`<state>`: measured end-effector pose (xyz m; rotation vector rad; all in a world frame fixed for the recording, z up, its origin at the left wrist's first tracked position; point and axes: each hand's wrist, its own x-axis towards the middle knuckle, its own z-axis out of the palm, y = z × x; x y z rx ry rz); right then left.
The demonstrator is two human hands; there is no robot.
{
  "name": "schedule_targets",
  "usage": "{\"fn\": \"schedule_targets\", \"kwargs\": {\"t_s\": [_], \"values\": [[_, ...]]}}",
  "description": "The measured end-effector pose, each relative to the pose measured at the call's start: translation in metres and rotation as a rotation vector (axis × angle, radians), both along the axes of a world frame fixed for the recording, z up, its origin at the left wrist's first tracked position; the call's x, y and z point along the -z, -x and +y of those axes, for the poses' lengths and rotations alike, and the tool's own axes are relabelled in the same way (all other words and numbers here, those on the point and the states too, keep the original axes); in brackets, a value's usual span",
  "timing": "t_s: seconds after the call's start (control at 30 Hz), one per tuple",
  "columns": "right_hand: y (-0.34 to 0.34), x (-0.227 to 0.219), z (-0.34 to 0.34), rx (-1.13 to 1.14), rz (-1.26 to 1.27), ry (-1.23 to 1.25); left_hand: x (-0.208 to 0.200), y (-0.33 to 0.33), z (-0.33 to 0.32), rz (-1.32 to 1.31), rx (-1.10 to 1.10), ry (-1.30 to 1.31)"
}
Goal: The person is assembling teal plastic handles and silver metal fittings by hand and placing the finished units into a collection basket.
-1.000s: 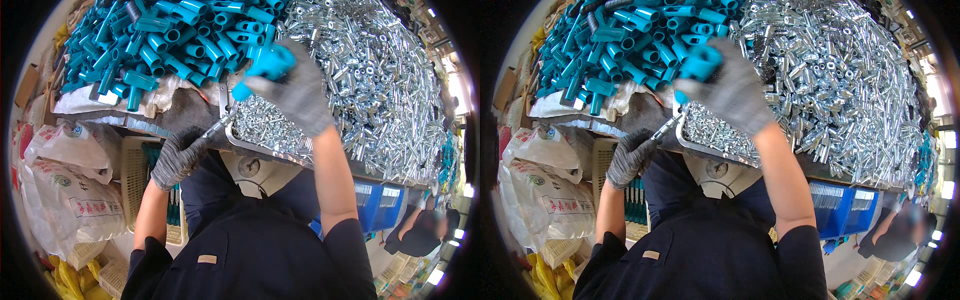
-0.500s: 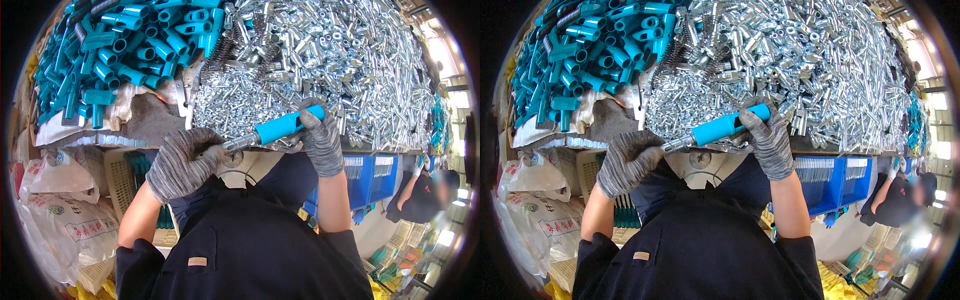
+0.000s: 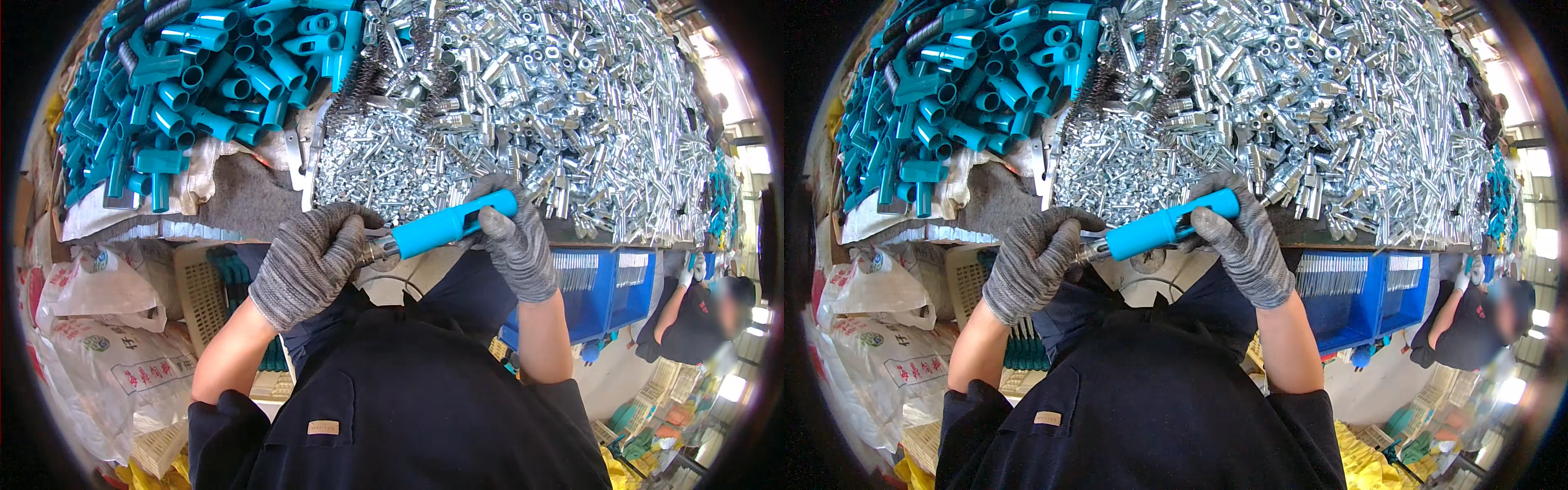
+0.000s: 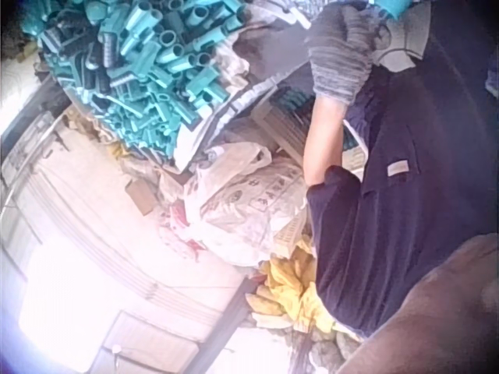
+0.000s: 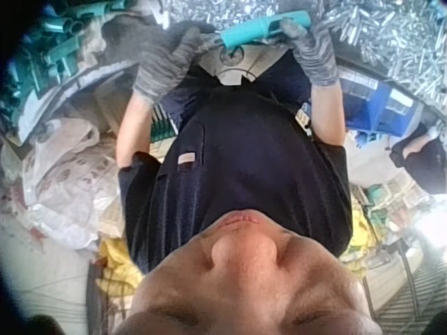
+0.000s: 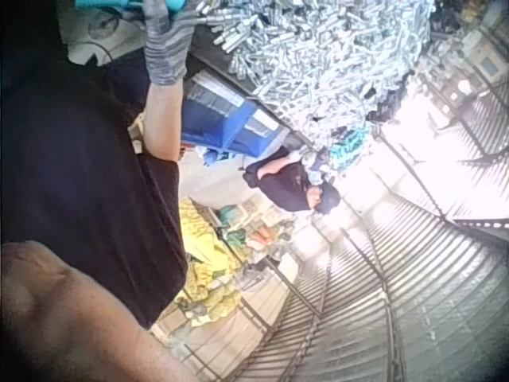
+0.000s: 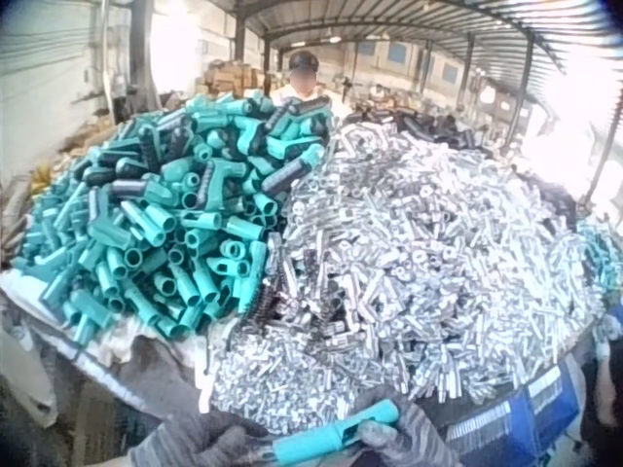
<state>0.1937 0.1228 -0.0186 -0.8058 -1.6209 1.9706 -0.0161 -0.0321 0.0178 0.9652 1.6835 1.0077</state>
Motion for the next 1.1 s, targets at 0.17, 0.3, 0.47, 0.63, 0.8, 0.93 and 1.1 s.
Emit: {"fn": "schedule_targets", "kwargs": {"t_s": [0.17,0.3,0.47,0.63,0.8,0.93,1.1], "values": [[0.013,0.005,-0.019,-0.033,0.012,0.213,0.01,-0.002,0.002,-0.014,-0.003,0.012],[0.016,0.002,-0.021,-0.135,0.04,0.335,0.015,0.001,0.0,-0.097,-0.015,0.06],[0.037,-0.001,-0.029,-0.202,-0.012,0.409,0.002,-0.004,0.001,-0.319,0.039,0.13],[0.063,0.002,-0.015,-0.146,-0.144,-0.369,0.014,0.012,-0.013,-0.413,-0.057,0.113],[0.085,0.009,-0.003,-0.079,-0.556,-1.138,0.022,0.025,-0.016,-0.357,-0.289,0.059],[0.087,0.002,-0.005,-0.127,-0.613,-1.041,0.022,0.022,-0.013,-0.274,-0.313,0.015],[0.09,0.01,0.0,-0.097,-0.567,-1.19,0.033,0.022,-0.012,-0.234,-0.324,-0.058]]}}
